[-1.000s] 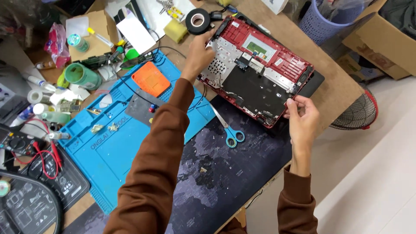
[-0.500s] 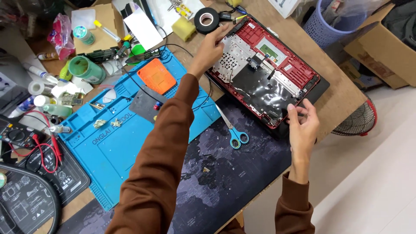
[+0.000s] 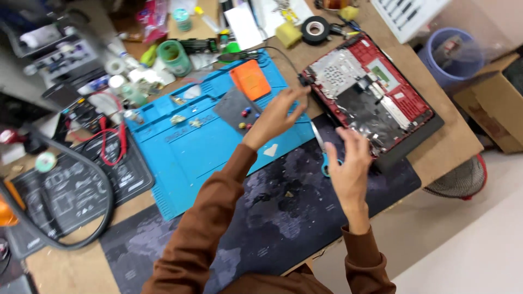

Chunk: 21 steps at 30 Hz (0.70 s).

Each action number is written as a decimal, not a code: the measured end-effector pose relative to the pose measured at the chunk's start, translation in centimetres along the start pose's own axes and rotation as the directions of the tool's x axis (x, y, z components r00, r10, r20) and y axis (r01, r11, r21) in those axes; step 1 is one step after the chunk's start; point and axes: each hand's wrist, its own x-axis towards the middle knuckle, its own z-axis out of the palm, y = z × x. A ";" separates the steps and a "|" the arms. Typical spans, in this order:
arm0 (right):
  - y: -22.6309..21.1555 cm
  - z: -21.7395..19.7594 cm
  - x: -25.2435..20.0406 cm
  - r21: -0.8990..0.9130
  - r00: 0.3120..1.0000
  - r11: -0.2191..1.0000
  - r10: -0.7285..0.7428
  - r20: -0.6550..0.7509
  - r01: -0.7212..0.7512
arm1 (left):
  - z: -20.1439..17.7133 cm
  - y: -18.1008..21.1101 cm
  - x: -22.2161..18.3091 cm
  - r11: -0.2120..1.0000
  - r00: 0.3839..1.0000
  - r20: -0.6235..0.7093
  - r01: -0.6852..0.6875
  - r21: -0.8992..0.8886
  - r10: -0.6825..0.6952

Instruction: Disassembling a laptop to access and work on the motherboard using a screwdriver and specialized tools.

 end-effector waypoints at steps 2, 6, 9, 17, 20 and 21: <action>-2.4 1.4 -0.6 0.080 0.990 0.995 -0.076 0.123 0.067 | -2.9 2.6 -3.8 0.998 0.999 -0.016 0.030 -0.056 -0.031; -5.8 6.3 -2.8 0.269 0.841 0.951 -0.266 0.471 0.150 | -6.8 4.1 -12.9 0.978 0.981 -0.038 0.186 -0.096 -0.190; -11.2 7.2 -4.4 0.330 0.723 0.931 -0.337 0.603 0.158 | -9.6 3.1 -21.2 0.919 0.916 -0.133 0.389 0.062 -0.379; -20.8 13.9 -7.5 0.447 0.518 0.809 -0.588 0.621 0.382 | -11.6 1.5 -36.9 0.606 0.840 -0.456 0.533 0.590 -0.294; -23.0 16.8 -8.8 0.468 0.460 0.768 -0.638 0.617 0.438 | -11.7 3.0 -38.6 0.668 0.830 -0.456 0.539 0.513 -0.320; -23.5 17.9 -9.2 0.474 0.455 0.755 -0.653 0.606 0.453 | -11.8 3.4 -38.9 0.703 0.829 -0.437 0.540 0.463 -0.349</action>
